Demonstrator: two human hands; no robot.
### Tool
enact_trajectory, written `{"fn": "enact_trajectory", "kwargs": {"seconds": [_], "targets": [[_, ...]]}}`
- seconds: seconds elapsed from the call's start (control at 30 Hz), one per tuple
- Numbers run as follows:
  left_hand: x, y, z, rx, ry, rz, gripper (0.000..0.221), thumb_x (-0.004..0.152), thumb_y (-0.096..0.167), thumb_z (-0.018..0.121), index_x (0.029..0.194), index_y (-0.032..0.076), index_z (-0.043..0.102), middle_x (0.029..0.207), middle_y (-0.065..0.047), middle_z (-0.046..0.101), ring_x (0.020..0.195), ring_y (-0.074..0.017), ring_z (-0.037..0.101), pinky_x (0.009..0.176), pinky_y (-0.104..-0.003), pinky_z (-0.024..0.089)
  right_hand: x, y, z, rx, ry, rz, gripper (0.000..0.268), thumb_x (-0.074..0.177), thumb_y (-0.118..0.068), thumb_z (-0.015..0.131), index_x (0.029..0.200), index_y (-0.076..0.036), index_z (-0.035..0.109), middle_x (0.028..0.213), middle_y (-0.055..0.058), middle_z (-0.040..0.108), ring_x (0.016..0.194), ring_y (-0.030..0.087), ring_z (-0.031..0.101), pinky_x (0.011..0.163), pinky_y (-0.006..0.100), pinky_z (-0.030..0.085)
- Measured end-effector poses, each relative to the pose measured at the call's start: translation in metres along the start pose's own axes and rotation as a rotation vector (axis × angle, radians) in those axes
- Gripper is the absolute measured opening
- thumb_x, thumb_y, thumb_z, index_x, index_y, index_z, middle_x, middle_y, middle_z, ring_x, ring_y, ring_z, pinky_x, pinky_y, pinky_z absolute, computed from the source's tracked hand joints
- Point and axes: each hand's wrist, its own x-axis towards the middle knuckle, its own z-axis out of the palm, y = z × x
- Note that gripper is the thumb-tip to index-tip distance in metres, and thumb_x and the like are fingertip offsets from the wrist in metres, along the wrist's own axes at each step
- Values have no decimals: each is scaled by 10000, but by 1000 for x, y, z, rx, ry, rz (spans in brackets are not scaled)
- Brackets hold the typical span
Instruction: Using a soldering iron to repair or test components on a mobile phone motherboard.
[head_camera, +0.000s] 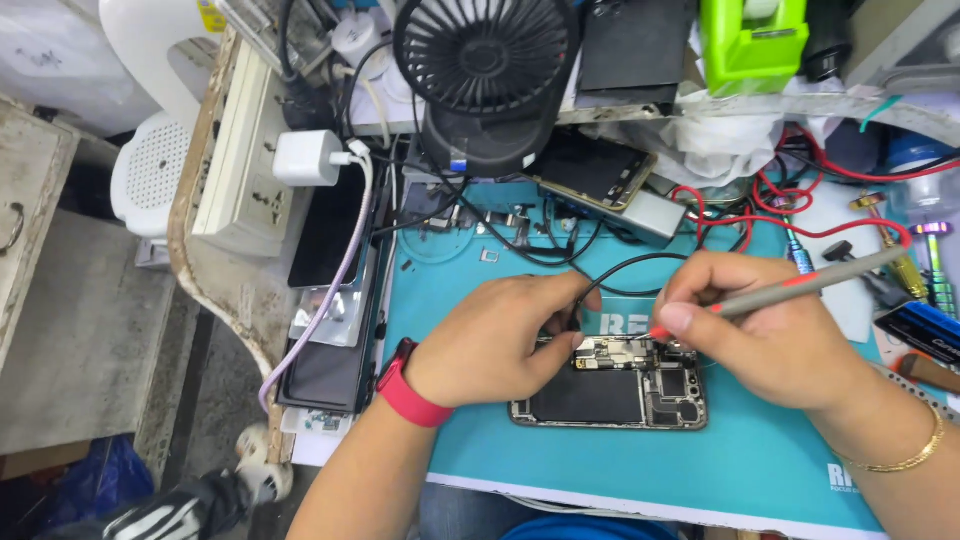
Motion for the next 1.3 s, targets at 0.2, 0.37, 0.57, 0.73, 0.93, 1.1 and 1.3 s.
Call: {"fn": "enact_trajectory", "kwargs": {"seconds": [0.2, 0.37, 0.57, 0.73, 0.93, 1.1, 1.3], "targets": [[-2, -4, 1, -56, 45, -47, 238, 925, 125, 652, 1133, 111, 537, 795, -23, 658, 713, -241, 665, 625, -390, 481, 3, -2, 3, -39, -84, 19, 293, 944, -251, 611, 755, -54, 718, 639, 38, 716, 549, 111, 626, 515, 246, 502], [-4, -10, 0, -81, 89, -33, 107, 971, 126, 571, 1053, 128, 503, 794, -48, 681, 710, -320, 663, 627, -424, 449, 5, -6, 9, -158, -45, 215, 360, 996, -220, 530, 854, -11, 787, 664, 120, 799, 686, 188, 765, 703, 297, 572], [-3, -20, 7, -51, 191, 9, 120, 1058, 209, 433, 1055, 97, 476, 991, -28, 636, 729, -271, 598, 646, -416, 446, 3, -6, 12, -219, 45, 311, 342, 1007, -157, 562, 962, 53, 827, 896, 163, 846, 806, 245, 808, 790, 339, 647], [-3, -14, 2, -47, 228, 49, 143, 1045, 227, 442, 981, 110, 490, 915, -36, 602, 787, -254, 601, 680, -400, 465, -3, 4, 2, -246, -22, 106, 407, 1004, -253, 578, 741, -12, 774, 616, 83, 759, 561, 152, 675, 564, 279, 534], [1, -26, 7, -8, 115, 42, 127, 1000, 209, 554, 917, 117, 526, 820, -46, 654, 725, -297, 624, 622, -430, 430, -4, 3, 4, -96, -109, 85, 442, 1020, -272, 525, 774, 18, 750, 611, 124, 739, 511, 180, 682, 527, 291, 570], [-2, -22, 1, -33, 149, 126, 154, 1028, 233, 484, 938, 112, 515, 812, -57, 626, 713, -286, 622, 620, -417, 429, -7, 8, 9, -168, -17, -44, 421, 1031, -288, 493, 930, 11, 772, 745, 136, 785, 697, 198, 758, 735, 294, 596], [-8, -30, 12, -50, 109, 47, 115, 1051, 155, 370, 1062, 127, 481, 1004, -37, 642, 897, -277, 666, 638, -426, 463, -16, 36, 6, -86, -8, 29, 331, 1035, -196, 519, 952, 53, 721, 902, 195, 776, 732, 243, 726, 703, 309, 604]]}}
